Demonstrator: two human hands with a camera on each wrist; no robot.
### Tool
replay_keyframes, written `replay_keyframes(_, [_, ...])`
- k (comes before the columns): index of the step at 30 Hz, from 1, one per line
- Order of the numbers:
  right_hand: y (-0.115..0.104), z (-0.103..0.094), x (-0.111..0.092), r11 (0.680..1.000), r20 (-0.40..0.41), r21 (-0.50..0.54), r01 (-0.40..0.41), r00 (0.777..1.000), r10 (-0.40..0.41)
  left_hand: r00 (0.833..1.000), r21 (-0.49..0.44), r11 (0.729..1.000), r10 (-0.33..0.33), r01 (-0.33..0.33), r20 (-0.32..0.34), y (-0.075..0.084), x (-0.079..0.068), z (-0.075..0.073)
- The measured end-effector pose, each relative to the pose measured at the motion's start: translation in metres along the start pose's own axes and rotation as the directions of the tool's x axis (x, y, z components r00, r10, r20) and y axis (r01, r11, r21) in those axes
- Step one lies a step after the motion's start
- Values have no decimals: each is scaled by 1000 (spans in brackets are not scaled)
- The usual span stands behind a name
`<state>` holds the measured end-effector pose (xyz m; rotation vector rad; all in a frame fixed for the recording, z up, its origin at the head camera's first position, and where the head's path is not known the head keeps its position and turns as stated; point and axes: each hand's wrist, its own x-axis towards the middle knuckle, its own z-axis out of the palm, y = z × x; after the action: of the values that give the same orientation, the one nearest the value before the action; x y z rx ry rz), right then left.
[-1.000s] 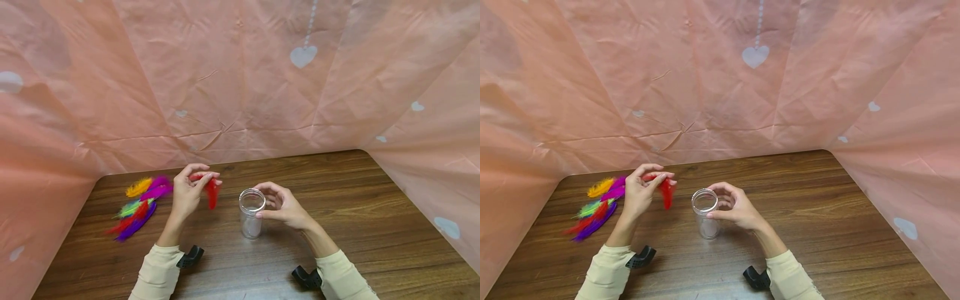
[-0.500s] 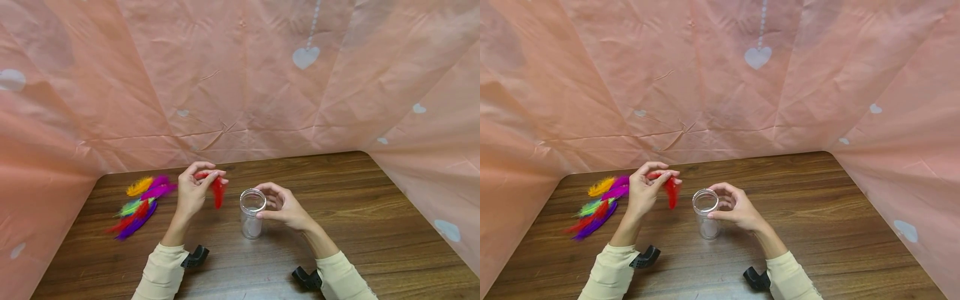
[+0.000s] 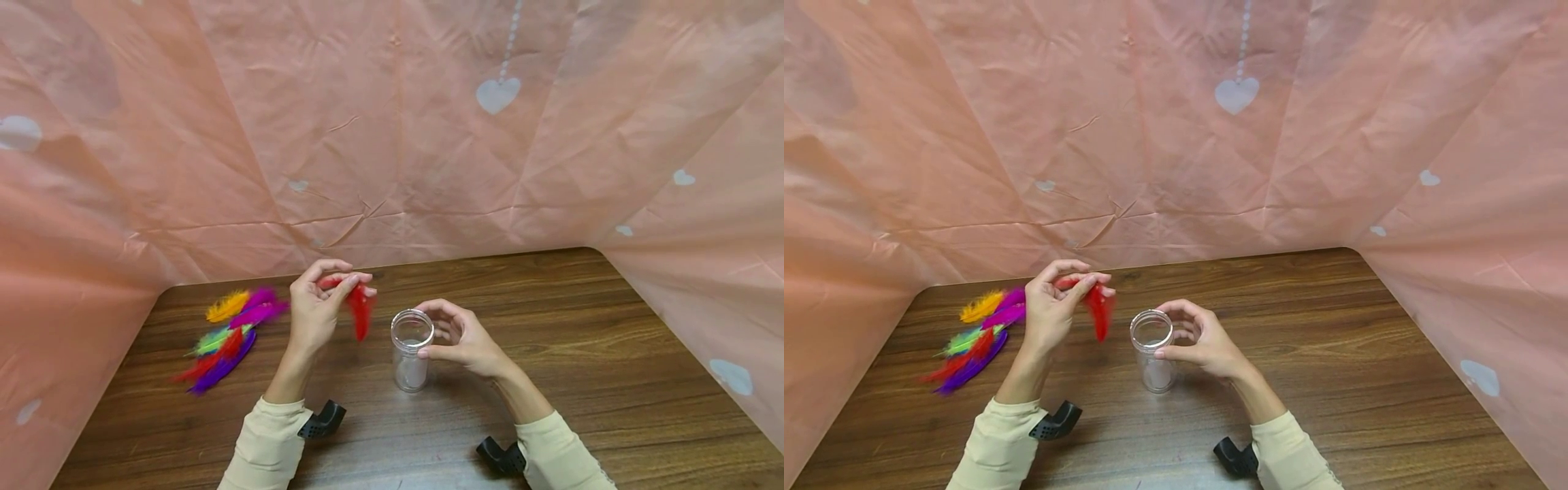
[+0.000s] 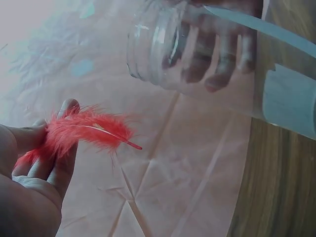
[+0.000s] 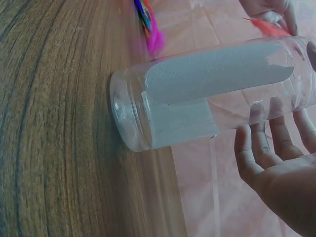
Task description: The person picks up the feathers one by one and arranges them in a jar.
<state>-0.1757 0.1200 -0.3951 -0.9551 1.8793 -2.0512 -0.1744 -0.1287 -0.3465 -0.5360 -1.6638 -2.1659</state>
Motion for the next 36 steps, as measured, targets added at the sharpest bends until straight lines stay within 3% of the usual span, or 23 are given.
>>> replay_keyframes(13, [1,0,0,1000,5,4,15,1000,-15,999,-28,999,22,-22,22,8,8,12])
replay_keyframes(36, [1,0,0,1000,-7,-12,-19,1000,19,999,-111,993,42,-43,-11,14,15,36])
